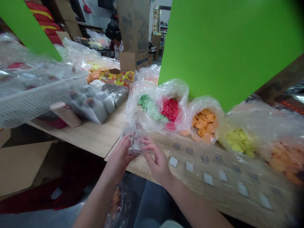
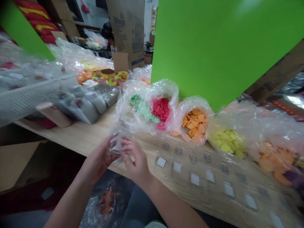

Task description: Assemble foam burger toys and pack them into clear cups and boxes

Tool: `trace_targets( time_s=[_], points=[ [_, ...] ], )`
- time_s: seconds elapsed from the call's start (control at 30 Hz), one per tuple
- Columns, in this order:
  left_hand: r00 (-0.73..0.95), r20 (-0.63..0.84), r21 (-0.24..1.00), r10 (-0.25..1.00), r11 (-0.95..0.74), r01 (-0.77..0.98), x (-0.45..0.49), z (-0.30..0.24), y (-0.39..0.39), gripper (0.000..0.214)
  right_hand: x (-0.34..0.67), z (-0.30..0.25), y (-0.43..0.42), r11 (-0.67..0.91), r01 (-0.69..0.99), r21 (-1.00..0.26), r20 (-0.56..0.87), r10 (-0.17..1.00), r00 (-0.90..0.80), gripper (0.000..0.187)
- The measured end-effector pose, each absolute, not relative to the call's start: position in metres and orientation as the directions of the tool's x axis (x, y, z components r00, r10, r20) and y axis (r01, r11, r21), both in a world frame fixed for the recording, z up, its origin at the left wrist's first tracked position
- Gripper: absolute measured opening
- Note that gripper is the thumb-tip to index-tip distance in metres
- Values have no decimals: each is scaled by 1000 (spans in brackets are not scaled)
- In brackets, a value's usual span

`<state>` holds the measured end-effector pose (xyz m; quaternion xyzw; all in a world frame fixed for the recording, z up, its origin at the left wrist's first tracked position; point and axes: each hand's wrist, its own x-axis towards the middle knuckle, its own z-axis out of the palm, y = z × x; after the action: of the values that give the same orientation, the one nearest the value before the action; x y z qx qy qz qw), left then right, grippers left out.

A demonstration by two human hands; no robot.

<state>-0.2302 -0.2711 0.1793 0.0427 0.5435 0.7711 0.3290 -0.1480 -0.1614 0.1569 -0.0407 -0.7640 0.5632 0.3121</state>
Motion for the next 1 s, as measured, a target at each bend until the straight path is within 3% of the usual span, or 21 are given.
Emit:
trace_targets(
  time_s=[0.1, 0.2, 0.3, 0.4, 0.47, 0.57, 0.63, 0.73, 0.87, 1.0],
  points=[
    [-759, -319, 877, 568, -126, -463, -226, 171, -255, 52, -128, 153, -149, 447, -195, -873, 441, 551, -709, 6],
    [-817, -222, 967, 532, 14, -253, -230, 157, -251, 53, -118, 141, -134, 586, -87, -806, 515, 619, -593, 6],
    [-932, 3, 988, 363, 144, 59, -244, 151, -260, 52, -116, 120, -121, 783, 113, -612, 564, 532, -631, 10],
    [-953, 108, 937, 281, 292, 192, -253, 154, -268, 51, -116, 99, -117, 898, 204, -390, 387, 361, -848, 14],
    [-949, 128, 886, 289, 397, 240, -253, 157, -268, 50, -114, 94, -120, 920, 246, -306, 286, 335, -897, 9],
    [-935, 123, 837, 333, 472, 278, -245, 163, -258, 51, -111, 108, -131, 932, 223, -285, 345, 318, -883, 43],
    [-919, 36, 900, 393, 386, 201, -236, 166, -248, 51, -112, 122, -138, 959, 75, -272, 443, 194, -875, 54],
    [-824, -184, 983, 536, 88, -163, -220, 172, -239, 48, -119, 136, -146, 953, -102, -286, 518, 65, -853, 34],
    [-618, -415, 766, 668, -110, -634, -203, 175, -246, 48, -123, 139, -152, 835, -144, -530, 502, 172, -848, 19],
    [-639, -469, 706, 609, -176, -686, -198, 173, -259, 40, -118, 145, -157, 697, -168, -698, 391, 174, -904, 12]
  ],
)
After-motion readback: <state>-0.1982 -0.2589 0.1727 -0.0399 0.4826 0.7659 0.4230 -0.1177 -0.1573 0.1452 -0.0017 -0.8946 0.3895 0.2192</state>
